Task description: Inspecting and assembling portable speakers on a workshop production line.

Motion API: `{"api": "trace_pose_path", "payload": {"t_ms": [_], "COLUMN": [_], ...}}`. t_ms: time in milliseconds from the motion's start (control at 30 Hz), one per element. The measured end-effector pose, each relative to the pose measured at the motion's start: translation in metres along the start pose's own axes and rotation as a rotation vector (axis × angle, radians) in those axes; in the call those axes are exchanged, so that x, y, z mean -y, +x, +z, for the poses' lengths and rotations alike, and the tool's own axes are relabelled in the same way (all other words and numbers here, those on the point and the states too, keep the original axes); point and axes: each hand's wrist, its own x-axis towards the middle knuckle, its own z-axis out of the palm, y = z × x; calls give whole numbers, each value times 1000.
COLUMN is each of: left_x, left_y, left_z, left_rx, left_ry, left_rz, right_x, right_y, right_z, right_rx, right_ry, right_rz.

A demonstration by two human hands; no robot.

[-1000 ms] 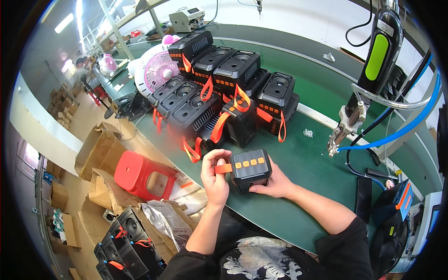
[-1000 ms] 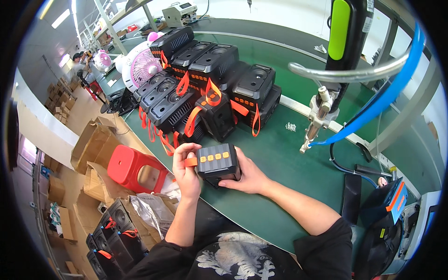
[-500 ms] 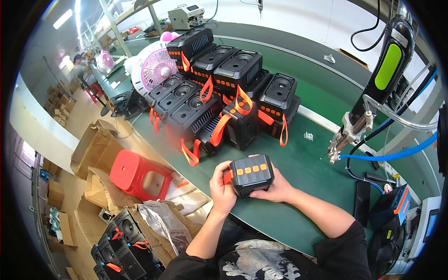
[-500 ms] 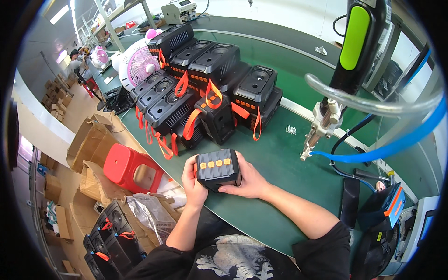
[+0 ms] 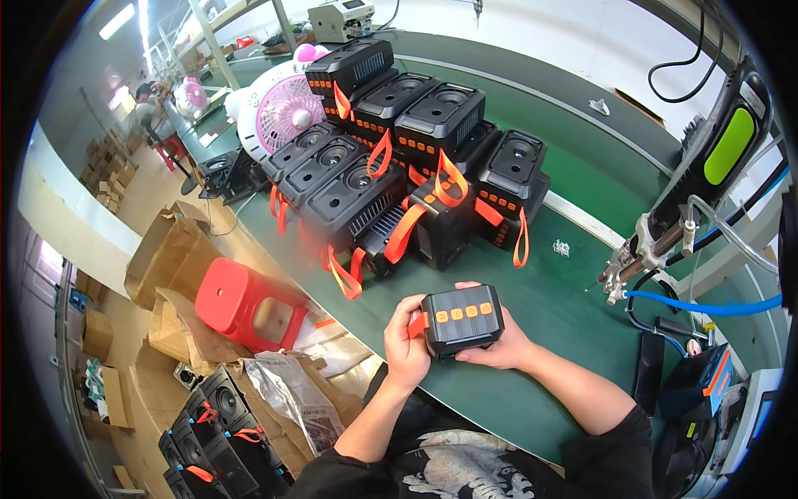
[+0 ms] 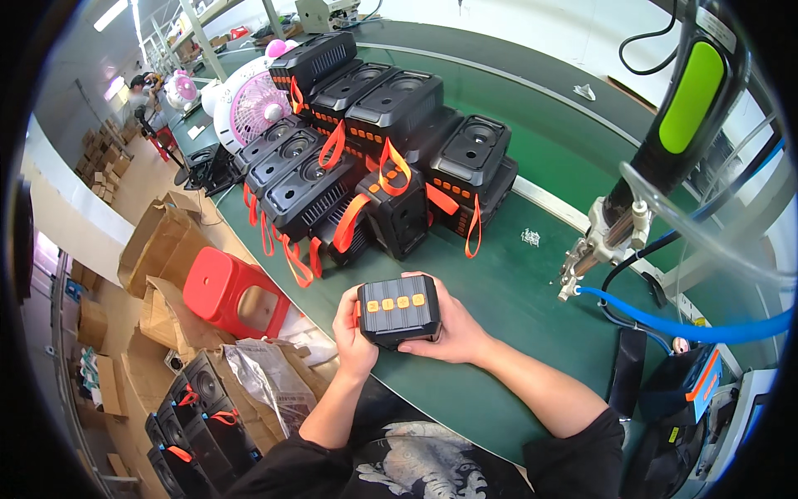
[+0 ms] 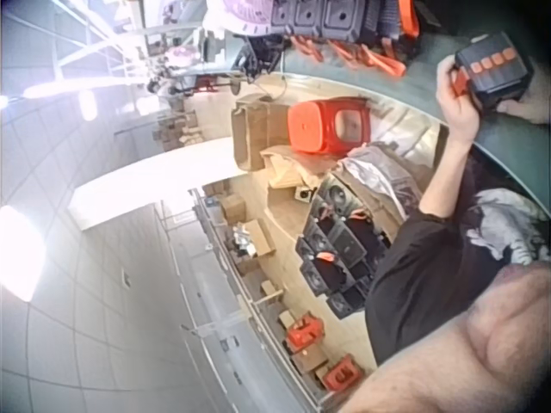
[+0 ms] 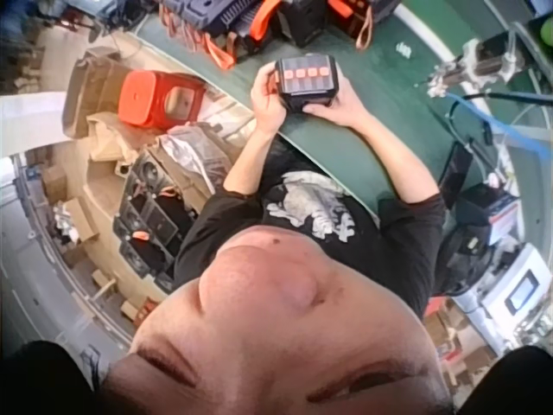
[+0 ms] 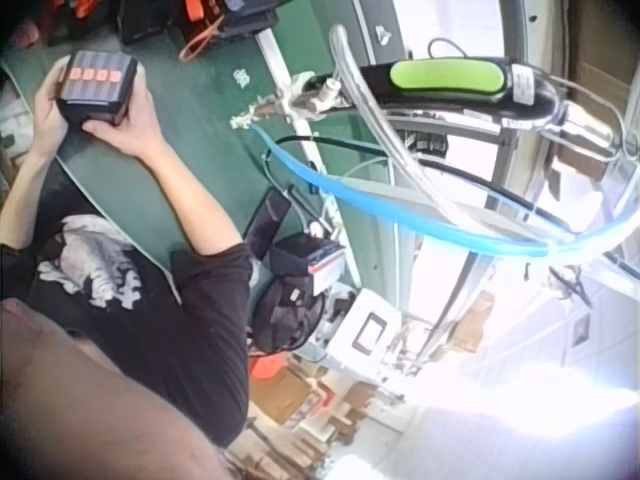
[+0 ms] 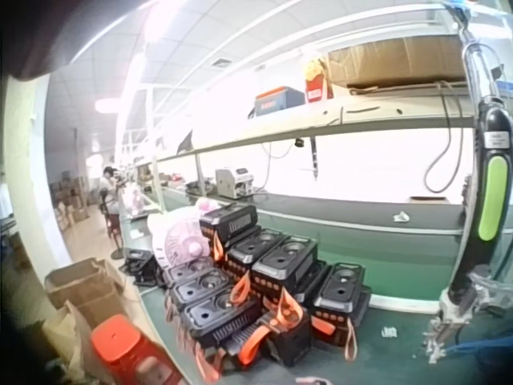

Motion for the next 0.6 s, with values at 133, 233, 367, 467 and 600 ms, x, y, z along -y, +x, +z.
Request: {"api": "trace_pose_path", "payload": {"t_ms": [133,233,367,467,600], "left_x": [2,1,4,5,7], "left_y": [0,-4,-2,-1,-2], "left_z": [-3,-6,-3,-3,-5], "left_rx": [39,42,50,43,53], "left_ry": [-43,-36,-54,-82,-100], "left_rz": [-41,-70,-54,-69,-105], "right_x": [-1,-1,0,0,-3], "right_y": [-1,-2,0,0,-1], "right_z": [2,5,0,1,3], "right_rx": [5,-2,-1,-10,-16], "right_ry": [54,59,38,5,106], "right_rz": [33,36,19,10,64]}}
